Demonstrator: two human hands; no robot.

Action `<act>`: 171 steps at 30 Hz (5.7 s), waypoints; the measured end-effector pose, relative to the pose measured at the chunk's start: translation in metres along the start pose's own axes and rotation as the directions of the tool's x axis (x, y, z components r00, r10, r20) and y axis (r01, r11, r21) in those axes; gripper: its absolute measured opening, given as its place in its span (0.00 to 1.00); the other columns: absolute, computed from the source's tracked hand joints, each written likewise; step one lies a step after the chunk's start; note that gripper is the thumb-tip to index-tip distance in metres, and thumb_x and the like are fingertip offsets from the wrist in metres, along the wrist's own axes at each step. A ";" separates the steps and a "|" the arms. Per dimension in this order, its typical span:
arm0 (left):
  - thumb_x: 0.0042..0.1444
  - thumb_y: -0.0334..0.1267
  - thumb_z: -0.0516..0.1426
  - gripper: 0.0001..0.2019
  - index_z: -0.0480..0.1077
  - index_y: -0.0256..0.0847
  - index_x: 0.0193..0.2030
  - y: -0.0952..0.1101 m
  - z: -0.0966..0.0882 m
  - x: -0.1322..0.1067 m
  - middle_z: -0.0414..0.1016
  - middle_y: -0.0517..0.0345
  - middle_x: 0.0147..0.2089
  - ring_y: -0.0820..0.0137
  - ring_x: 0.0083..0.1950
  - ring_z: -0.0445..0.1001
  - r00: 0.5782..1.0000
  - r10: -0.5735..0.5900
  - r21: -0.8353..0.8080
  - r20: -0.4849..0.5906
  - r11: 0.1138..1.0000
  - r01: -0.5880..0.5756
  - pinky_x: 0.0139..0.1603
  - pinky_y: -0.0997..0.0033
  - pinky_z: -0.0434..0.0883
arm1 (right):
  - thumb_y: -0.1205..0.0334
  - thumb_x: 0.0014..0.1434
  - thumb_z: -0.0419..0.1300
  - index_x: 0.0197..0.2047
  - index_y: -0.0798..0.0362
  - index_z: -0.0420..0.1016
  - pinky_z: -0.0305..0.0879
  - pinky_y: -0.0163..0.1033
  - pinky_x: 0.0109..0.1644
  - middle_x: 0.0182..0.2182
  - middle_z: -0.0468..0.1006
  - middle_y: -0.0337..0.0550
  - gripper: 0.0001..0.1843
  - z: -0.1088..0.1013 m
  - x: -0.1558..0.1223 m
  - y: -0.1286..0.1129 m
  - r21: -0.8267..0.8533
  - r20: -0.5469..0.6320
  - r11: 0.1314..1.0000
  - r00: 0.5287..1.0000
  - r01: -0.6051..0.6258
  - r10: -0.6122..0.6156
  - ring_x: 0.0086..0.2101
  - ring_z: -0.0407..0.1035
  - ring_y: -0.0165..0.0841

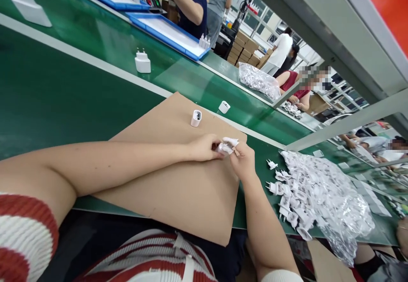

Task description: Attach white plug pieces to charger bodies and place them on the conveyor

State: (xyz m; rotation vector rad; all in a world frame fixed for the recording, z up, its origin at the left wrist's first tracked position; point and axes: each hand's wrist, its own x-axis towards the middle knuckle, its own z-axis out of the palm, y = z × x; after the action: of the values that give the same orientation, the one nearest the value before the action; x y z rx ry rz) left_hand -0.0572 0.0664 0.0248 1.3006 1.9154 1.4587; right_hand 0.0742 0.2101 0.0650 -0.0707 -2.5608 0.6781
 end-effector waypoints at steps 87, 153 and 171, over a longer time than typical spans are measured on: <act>0.66 0.40 0.63 0.27 0.65 0.47 0.71 0.055 -0.008 -0.059 0.73 0.42 0.61 0.58 0.60 0.76 0.750 0.635 0.195 -0.185 0.772 -0.605 0.58 0.59 0.79 | 0.63 0.58 0.70 0.61 0.41 0.77 0.81 0.48 0.57 0.55 0.79 0.47 0.27 -0.021 -0.039 -0.040 0.525 -0.332 0.815 0.941 0.244 -0.068 0.53 0.78 0.42; 0.67 0.39 0.56 0.18 0.60 0.41 0.61 -0.007 -0.128 0.037 0.75 0.45 0.60 0.62 0.56 0.76 0.800 0.168 0.183 -0.575 0.980 -0.074 0.56 0.64 0.72 | 0.43 0.60 0.63 0.73 0.58 0.59 0.53 0.77 0.65 0.72 0.52 0.73 0.46 -0.051 -0.018 0.037 -0.169 -0.373 0.711 0.712 -0.683 0.595 0.70 0.46 0.69; 0.53 0.30 0.60 0.34 0.57 0.31 0.67 -0.132 -0.308 0.053 0.53 0.35 0.75 0.44 0.77 0.48 0.236 0.017 0.175 -0.972 0.723 0.669 0.77 0.42 0.47 | 0.67 0.67 0.46 0.66 0.42 0.73 0.71 0.46 0.42 0.59 0.72 0.51 0.29 -0.063 -0.007 0.066 -0.564 -0.128 0.465 0.628 -0.682 0.767 0.50 0.74 0.47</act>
State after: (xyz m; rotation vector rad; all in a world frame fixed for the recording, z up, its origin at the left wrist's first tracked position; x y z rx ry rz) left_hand -0.3738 -0.0541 0.0321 -0.2144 3.3501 1.5288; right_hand 0.1054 0.2950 0.0783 -1.4651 -2.7152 0.1247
